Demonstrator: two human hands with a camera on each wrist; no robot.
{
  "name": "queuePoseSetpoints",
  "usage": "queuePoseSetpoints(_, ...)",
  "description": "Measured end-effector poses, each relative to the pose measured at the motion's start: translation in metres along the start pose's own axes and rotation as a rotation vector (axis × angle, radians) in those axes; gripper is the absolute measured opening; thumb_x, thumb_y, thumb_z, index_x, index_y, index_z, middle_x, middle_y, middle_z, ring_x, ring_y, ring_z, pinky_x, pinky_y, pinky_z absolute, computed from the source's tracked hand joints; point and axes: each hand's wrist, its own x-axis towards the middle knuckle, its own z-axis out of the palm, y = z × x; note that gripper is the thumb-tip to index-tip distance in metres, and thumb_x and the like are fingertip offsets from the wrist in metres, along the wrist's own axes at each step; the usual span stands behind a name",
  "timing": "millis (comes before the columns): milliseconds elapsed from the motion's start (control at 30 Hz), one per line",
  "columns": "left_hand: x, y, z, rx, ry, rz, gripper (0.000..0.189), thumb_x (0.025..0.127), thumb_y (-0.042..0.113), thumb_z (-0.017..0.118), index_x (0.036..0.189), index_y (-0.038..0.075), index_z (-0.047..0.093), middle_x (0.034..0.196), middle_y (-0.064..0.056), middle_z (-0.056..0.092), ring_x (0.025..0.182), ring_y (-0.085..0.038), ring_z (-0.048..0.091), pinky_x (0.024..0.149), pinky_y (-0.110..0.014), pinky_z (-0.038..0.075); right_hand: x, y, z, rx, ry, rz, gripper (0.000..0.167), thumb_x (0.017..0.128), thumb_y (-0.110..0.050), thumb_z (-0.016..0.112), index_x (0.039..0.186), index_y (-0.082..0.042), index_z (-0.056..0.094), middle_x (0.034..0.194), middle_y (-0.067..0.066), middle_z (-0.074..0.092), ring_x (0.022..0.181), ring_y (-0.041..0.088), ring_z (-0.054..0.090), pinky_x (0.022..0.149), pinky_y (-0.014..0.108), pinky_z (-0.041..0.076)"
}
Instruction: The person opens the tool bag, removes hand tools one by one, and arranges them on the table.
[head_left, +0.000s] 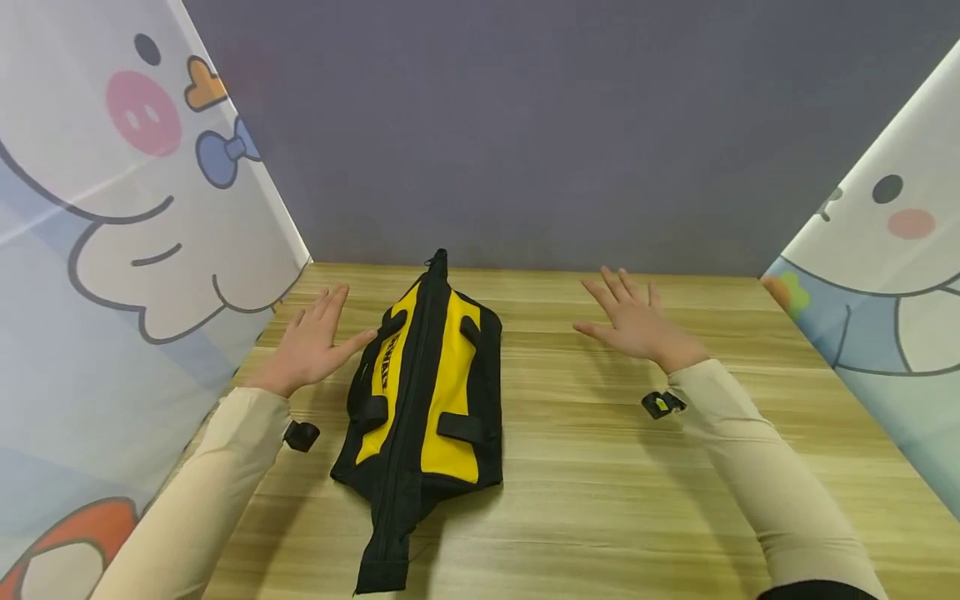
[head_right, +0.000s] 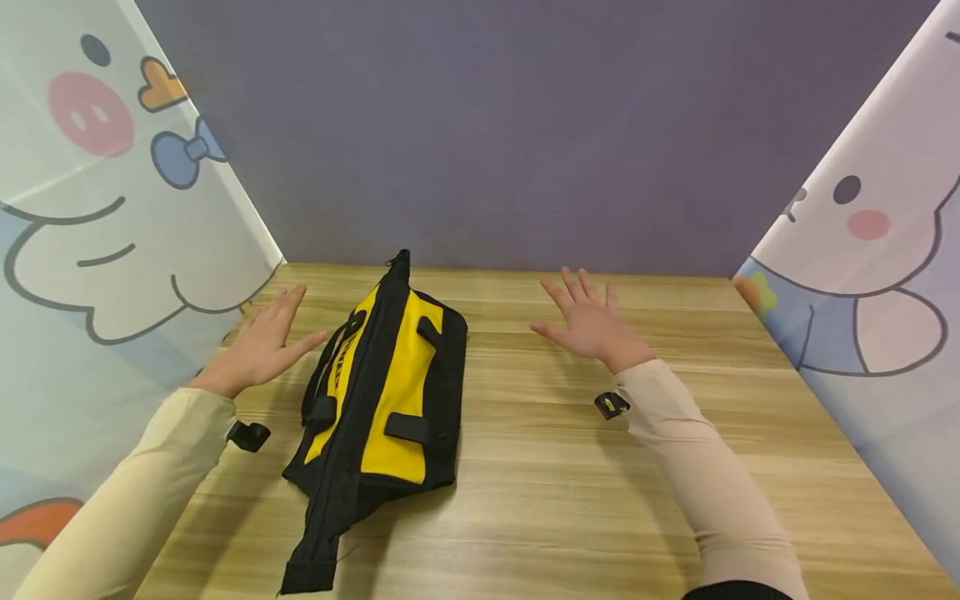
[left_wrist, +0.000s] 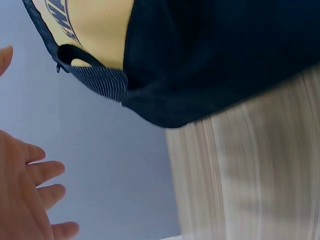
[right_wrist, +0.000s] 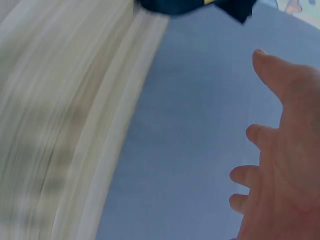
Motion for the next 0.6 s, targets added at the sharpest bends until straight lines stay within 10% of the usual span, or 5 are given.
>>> queuePoseSetpoints(600,0.013,0.016,0.006,-0.316,-0.099,-0.007,0.097,0.099,0.056,0.053,0.159,0.005,-0.003,0.159,-0.026,0.020,0.140,-0.048,0.028,0.110,-0.066,0.033,0.066,-0.082,0.005,-0.092,-0.012,-0.203,0.074,0.101,-0.056,0.049,0.160,-0.021,0.022,0.161,0.019,0.020,0.147,0.040,0.017,0.117,0.067,-0.006)
